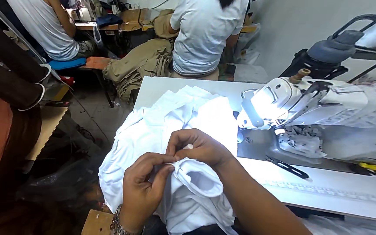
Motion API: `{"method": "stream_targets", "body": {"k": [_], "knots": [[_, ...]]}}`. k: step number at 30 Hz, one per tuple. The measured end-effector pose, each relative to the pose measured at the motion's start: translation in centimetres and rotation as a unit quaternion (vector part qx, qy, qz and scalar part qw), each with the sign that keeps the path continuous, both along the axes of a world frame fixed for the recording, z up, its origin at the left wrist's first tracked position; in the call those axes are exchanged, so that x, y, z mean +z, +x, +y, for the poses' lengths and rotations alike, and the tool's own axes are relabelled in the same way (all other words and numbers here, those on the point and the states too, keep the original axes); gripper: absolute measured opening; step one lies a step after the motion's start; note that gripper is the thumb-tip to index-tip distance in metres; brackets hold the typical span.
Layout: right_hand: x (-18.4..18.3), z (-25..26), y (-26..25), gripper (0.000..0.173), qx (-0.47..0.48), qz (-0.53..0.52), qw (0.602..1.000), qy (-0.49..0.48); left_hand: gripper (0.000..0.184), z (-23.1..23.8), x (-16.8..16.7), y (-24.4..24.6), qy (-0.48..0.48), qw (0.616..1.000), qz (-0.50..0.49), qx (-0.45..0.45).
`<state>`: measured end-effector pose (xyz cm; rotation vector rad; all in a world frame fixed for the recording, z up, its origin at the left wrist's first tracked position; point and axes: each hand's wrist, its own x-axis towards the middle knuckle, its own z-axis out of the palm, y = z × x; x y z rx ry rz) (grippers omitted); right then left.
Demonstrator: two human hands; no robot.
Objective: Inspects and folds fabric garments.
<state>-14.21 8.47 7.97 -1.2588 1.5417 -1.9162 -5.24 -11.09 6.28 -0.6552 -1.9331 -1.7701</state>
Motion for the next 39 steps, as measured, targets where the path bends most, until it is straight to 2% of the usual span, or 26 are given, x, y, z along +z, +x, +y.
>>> {"method": "stream_targets", "body": {"k": [4, 11, 13, 15, 18, 19, 21, 23, 26, 29, 33, 36, 39], "knots": [[-0.4, -0.1, 0.0, 0.017, 0.006, -0.019, 1.0, -0.016, 0.015, 0.0, 0.0, 0.1, 0.0, 1.0, -0.022, 0.006], [-0.2, -0.5, 0.3, 0.019, -0.023, -0.011, 1.0, -0.009, 0.009, -0.1, 0.2, 0.0, -0.009, 0.999, -0.033, 0.017], [0.1, -0.6, 0.3, 0.021, -0.06, 0.006, 0.998, 0.008, 0.008, 0.1, -0.1, -0.1, -0.021, 0.999, -0.029, 0.033], [0.8, -0.3, 0.5, 0.025, -0.145, 0.04, 0.988, 0.039, 0.008, 0.2, -0.6, -0.5, -0.03, 0.997, -0.031, 0.06], [2.3, 0.7, 1.7, 0.017, -0.323, 0.097, 0.94, 0.045, 0.014, -0.2, -1.8, -1.4, -0.022, 0.995, -0.014, 0.092], [2.7, 1.5, 2.4, 0.011, -0.34, 0.127, 0.931, 0.034, 0.014, -0.4, -2.1, -1.8, -0.012, 0.995, -0.005, 0.095], [3.0, 2.9, 4.5, 0.015, -0.316, 0.206, 0.925, 0.034, 0.014, -0.9, -2.6, -2.3, 0.005, 0.995, 0.007, 0.099], [2.3, 3.0, 6.7, 0.011, -0.288, 0.271, 0.917, 0.052, 0.016, -1.1, -2.8, -2.5, 0.016, 0.995, 0.012, 0.097], [0.4, 1.6, 8.7, 0.014, -0.35, 0.373, 0.851, 0.118, 0.018, -0.9, -2.8, -2.7, 0.025, 0.995, 0.016, 0.095], [-0.1, 0.8, 8.3, 0.016, -0.391, 0.452, 0.788, 0.148, 0.017, -0.7, -2.7, -2.6, 0.025, 0.995, 0.032, 0.092], [0.2, 0.1, 7.1, 0.017, -0.381, 0.509, 0.749, 0.186, 0.015, -0.9, -2.5, -2.4, 0.02, 0.994, 0.049, 0.094], [0.2, -0.2, 6.6, 0.017, -0.366, 0.507, 0.76, 0.177, 0.013, -1.2, -2.3, -2.4, 0.021, 0.993, 0.059, 0.097], [1.3, 0.0, 7.3, 0.014, -0.347, 0.413, 0.83, 0.144, 0.014, -1.4, -2.2, -2.5, 0.03, 0.989, 0.079, 0.118]]}}
